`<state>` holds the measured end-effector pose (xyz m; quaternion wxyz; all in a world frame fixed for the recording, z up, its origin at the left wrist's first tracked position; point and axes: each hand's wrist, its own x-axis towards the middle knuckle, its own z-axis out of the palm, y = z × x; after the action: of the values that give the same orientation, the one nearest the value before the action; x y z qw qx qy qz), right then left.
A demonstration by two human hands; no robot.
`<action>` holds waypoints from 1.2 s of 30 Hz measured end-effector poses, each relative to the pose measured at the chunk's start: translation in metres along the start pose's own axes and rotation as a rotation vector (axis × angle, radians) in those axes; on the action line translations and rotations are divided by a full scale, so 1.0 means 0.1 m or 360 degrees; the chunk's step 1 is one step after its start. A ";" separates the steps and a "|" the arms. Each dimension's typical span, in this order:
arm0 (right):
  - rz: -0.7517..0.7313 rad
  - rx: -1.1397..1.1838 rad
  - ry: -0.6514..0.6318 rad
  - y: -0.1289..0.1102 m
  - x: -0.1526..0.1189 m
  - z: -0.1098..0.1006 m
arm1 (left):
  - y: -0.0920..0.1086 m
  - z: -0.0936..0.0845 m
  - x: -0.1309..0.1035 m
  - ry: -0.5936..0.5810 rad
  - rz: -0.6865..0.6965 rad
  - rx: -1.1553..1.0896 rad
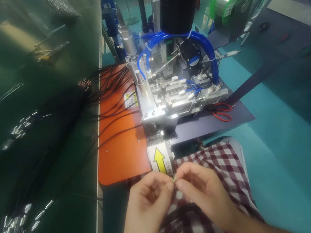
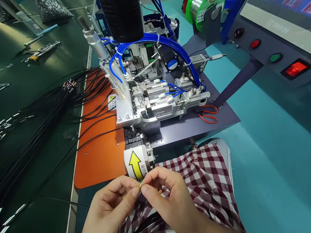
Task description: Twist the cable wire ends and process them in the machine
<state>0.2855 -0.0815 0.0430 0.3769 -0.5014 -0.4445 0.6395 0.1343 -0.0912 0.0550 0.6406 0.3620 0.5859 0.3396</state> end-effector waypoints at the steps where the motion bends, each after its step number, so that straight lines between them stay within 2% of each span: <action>1: -0.0014 -0.0005 0.0003 -0.01 0.00 0.00 | 0.01 0.00 0.00 -0.0003 0.0018 0.0014; 9: 0.0011 0.0007 -0.0003 -0.02 -0.05 0.03 | 0.00 0.03 -0.07 0.0010 0.0049 -0.0067; 14: -0.0330 -0.0147 0.0090 0.05 -0.09 0.07 | -0.07 0.06 -0.06 0.0014 0.0013 -0.0298; 15: -0.0297 -0.0124 0.0084 0.06 -0.08 0.07 | -0.08 0.06 -0.05 0.0009 0.0016 -0.0312; 19: 0.0170 0.0189 -0.0055 0.10 -0.04 0.07 | -0.10 0.04 -0.02 0.0013 0.0043 -0.0204; 22: 0.0104 0.0268 -0.0058 0.10 -0.02 0.04 | -0.10 0.03 -0.02 0.0020 0.0049 -0.0118; 26: 0.0006 0.0132 -0.0026 0.05 -0.02 0.01 | -0.10 0.03 -0.04 -0.0045 0.0045 -0.0094; 31: 0.0093 0.0102 -0.0074 0.00 -0.02 0.01 | -0.13 0.01 -0.05 -0.0100 -0.0048 -0.0193; 36: 0.0157 0.0219 -0.0109 0.05 0.00 0.00 | -0.14 -0.01 -0.02 -0.0152 -0.0108 -0.0370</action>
<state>0.2850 -0.0831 0.0387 0.3631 -0.4734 -0.3869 0.7031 0.1331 -0.1002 0.0435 0.7165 0.2809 0.5234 0.3658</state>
